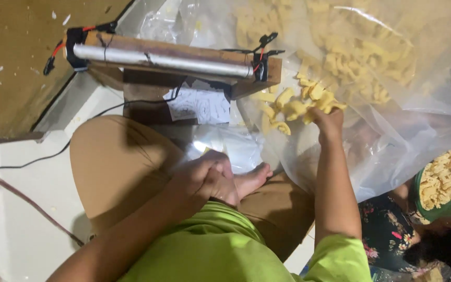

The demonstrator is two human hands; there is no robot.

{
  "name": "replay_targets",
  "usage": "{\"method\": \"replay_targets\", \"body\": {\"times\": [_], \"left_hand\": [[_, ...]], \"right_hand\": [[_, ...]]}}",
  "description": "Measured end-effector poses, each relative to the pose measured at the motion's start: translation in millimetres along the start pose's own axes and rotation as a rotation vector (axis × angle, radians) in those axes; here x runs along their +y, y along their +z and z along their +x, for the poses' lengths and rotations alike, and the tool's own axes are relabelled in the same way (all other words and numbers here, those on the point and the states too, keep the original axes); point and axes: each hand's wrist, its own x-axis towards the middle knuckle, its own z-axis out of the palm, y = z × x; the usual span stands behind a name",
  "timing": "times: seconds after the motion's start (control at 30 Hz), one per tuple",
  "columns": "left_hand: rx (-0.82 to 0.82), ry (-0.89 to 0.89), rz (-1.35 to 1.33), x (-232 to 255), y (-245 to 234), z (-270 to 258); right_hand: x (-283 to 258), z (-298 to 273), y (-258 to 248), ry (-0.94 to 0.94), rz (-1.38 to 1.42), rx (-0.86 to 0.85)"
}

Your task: The person packages yellow snack pieces into small plastic bags by hand, filling each bag with snacks and a brand label, then sealing the bags with a heat sealer.

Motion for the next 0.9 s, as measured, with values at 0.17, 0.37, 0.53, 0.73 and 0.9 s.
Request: {"method": "replay_targets", "body": {"times": [0.17,0.37,0.53,0.73,0.9], "left_hand": [[-0.035,0.157,-0.040,6.4,8.4,1.2],[-0.116,0.451,-0.120,0.7,29.8,6.2],[-0.205,0.682,-0.200,-62.6,107.6,20.5],[-0.367,0.385,0.003,-11.0,46.5,-11.2],[-0.477,0.547,-0.897,-84.5,54.8,-20.6]], "right_hand": [[-5.5,-47.5,-30.8,-0.156,0.002,0.021],[-82.1,-210.8,11.7,-0.285,0.824,-0.222],[-56.4,-248.7,-3.8,-0.761,0.317,-0.221],[-95.2,-272.0,-11.5,-1.370,-0.108,-0.380],[-150.0,-284.0,12.9,-0.812,-0.472,-0.366]]}}
